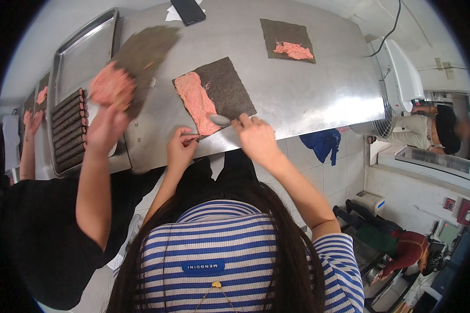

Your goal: The person spreads a pink filling onto sheets of nori using a spoon, then rolls the nori into cylindrical sushi rolls. The person places the finished rolls onto a metal tray. Another person is visible working nearby.

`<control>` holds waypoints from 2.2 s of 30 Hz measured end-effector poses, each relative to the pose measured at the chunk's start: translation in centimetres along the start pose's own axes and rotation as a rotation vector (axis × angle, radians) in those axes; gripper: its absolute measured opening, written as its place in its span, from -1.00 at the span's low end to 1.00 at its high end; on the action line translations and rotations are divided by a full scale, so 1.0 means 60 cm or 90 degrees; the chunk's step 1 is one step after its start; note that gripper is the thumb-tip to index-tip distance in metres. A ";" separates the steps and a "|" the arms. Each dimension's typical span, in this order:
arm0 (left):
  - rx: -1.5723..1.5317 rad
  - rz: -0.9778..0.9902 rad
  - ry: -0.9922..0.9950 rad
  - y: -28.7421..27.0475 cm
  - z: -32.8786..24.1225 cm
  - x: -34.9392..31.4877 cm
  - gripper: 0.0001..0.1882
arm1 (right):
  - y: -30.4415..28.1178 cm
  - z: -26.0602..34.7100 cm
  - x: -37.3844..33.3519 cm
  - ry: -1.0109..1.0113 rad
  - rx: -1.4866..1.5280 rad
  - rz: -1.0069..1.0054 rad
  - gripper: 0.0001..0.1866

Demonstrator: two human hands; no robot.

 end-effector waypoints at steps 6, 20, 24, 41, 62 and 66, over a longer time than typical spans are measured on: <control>-0.129 0.044 -0.067 0.002 0.029 -0.004 -0.73 | 0.066 0.068 -0.029 0.049 0.024 0.028 -0.61; -0.052 0.025 -0.059 -0.011 0.023 -0.003 -0.68 | 0.013 0.038 -0.025 -0.043 0.039 0.000 -0.71; 0.219 -0.035 0.025 -0.015 -0.028 -0.005 -0.63 | 0.037 0.042 -0.014 -0.115 -0.016 -0.024 -0.76; 0.275 -0.030 -0.046 -0.012 -0.031 0.000 -0.67 | 0.052 -0.003 0.070 -0.240 0.053 -0.002 -0.76; 0.266 -0.036 -0.122 -0.015 -0.028 -0.002 -0.67 | 0.049 -0.046 0.276 -0.231 0.129 -0.072 -0.71; 0.261 -0.047 -0.115 -0.017 -0.026 -0.008 -0.67 | 0.033 -0.015 0.240 -0.299 0.108 0.000 -0.71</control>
Point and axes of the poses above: each hand's wrist, its own x-axis towards the middle knuckle, its own y-axis out of the palm, z = x × y, the point moved 8 cm from there along x, towards the middle knuckle, and after that the axes turned 2 degrees about x, right-handed, at the moved point
